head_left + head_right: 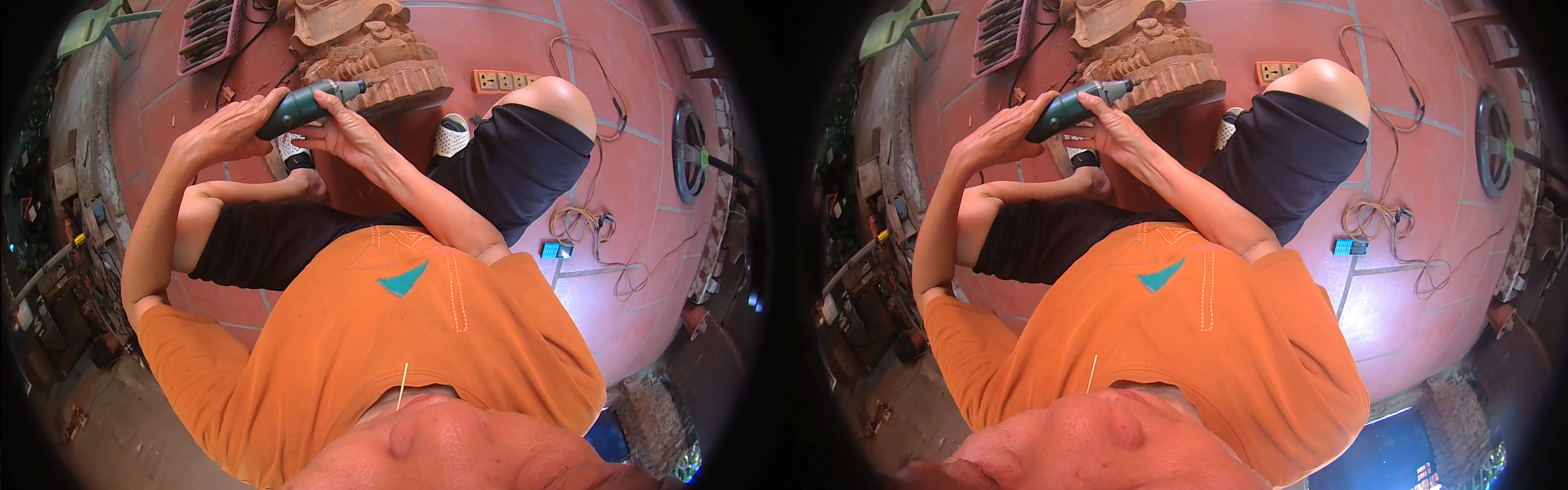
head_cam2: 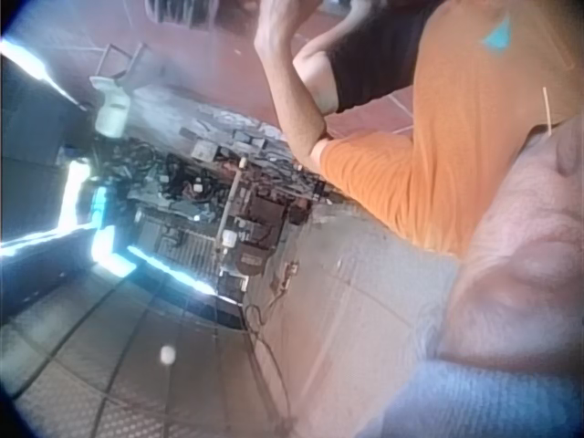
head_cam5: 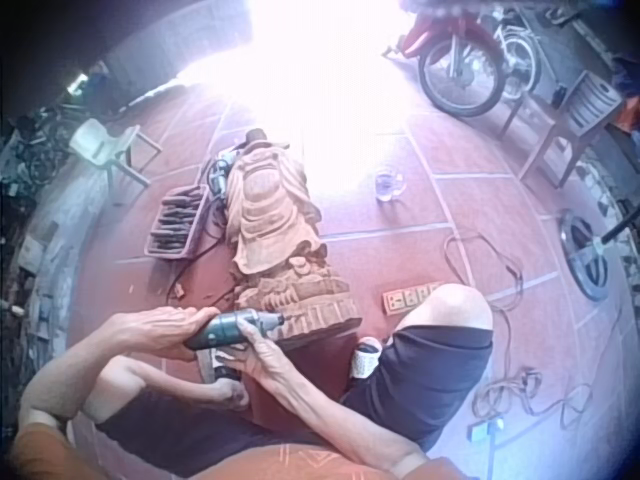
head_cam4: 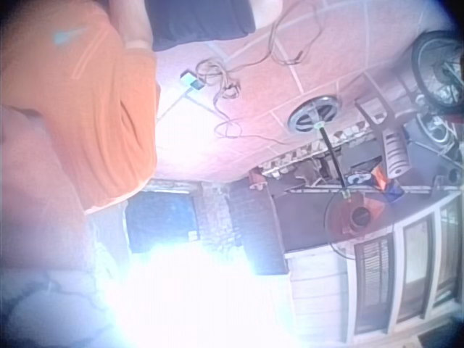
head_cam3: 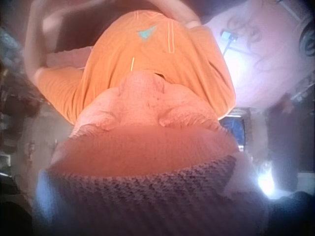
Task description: The person uses a handheld rotary carving tool to shape a wooden sculpture of a seated figure. They hold the tool with both hands and work on the base and lower sections of the sculpture while sitting on the floor.
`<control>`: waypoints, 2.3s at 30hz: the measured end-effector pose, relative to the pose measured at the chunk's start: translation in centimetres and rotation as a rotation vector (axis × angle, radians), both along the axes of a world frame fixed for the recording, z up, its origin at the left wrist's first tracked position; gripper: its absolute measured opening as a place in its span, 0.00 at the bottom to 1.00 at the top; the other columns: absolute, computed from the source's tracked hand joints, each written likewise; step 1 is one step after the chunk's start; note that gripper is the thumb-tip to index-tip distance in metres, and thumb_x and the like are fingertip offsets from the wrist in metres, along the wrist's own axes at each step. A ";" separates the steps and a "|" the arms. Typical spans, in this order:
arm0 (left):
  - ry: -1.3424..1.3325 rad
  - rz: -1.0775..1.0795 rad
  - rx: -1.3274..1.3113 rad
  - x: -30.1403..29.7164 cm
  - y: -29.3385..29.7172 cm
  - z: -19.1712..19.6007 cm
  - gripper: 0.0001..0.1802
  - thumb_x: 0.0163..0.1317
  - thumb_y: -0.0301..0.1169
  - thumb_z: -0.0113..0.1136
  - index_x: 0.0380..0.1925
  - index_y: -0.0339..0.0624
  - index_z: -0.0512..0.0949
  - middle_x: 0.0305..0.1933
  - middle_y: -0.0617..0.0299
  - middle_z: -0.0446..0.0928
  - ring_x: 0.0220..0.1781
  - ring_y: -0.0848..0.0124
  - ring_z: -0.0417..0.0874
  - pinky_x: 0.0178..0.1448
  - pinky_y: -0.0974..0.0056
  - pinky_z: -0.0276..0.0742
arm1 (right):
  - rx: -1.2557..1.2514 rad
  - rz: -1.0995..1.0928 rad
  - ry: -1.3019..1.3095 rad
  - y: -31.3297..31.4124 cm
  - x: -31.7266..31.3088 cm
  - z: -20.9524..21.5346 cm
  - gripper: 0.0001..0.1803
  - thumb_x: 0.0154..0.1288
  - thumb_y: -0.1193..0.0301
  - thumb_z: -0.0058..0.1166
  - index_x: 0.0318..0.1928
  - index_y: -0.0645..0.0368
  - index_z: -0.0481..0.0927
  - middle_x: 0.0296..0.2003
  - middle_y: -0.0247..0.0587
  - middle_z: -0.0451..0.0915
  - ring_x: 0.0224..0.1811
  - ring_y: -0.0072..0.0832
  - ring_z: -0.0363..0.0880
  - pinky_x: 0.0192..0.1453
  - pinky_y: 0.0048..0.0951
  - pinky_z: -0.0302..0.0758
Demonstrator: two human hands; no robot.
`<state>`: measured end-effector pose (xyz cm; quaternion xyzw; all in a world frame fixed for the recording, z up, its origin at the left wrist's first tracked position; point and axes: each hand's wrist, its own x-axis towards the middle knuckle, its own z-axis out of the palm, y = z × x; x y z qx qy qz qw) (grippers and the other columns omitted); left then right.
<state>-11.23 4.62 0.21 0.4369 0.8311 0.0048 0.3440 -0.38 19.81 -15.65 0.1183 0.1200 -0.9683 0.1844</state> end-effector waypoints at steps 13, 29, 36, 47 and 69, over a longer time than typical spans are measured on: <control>0.017 -0.007 -0.009 -0.1 0.0 -0.4 0.43 0.46 0.22 0.67 0.65 0.40 0.60 0.41 0.39 0.79 0.47 0.42 0.83 0.49 0.47 0.78 | 0.008 0.008 0.016 0.2 -0.1 -0.3 0.30 0.70 0.52 0.63 0.62 0.58 0.72 0.53 0.48 0.83 0.56 0.45 0.84 0.61 0.52 0.82; -0.024 0.009 -0.029 0.5 0.1 0.1 0.43 0.46 0.21 0.66 0.65 0.43 0.60 0.43 0.41 0.79 0.49 0.44 0.82 0.53 0.48 0.77 | -0.041 0.010 -0.022 -0.1 0.8 -0.4 0.31 0.67 0.55 0.67 0.63 0.52 0.68 0.55 0.48 0.77 0.56 0.50 0.82 0.58 0.57 0.82; -0.031 0.005 -0.039 0.6 0.1 0.2 0.43 0.45 0.21 0.66 0.65 0.44 0.60 0.42 0.41 0.79 0.49 0.42 0.82 0.52 0.46 0.77 | -0.023 -0.001 -0.042 -0.2 1.4 0.3 0.28 0.69 0.53 0.64 0.61 0.54 0.71 0.53 0.46 0.81 0.56 0.44 0.84 0.60 0.53 0.82; -0.057 0.020 -0.084 0.5 0.1 0.0 0.45 0.46 0.22 0.67 0.67 0.46 0.60 0.45 0.43 0.79 0.51 0.45 0.81 0.55 0.48 0.76 | -0.037 -0.020 -0.065 -0.3 1.7 0.4 0.28 0.70 0.55 0.64 0.61 0.57 0.73 0.51 0.44 0.83 0.54 0.40 0.85 0.60 0.52 0.83; -0.064 -0.004 -0.044 0.4 -0.3 0.0 0.46 0.46 0.22 0.66 0.69 0.47 0.59 0.43 0.46 0.77 0.49 0.46 0.80 0.51 0.48 0.74 | -0.036 -0.017 -0.082 -0.6 1.9 0.5 0.30 0.70 0.54 0.63 0.63 0.57 0.71 0.52 0.50 0.83 0.56 0.42 0.84 0.62 0.52 0.82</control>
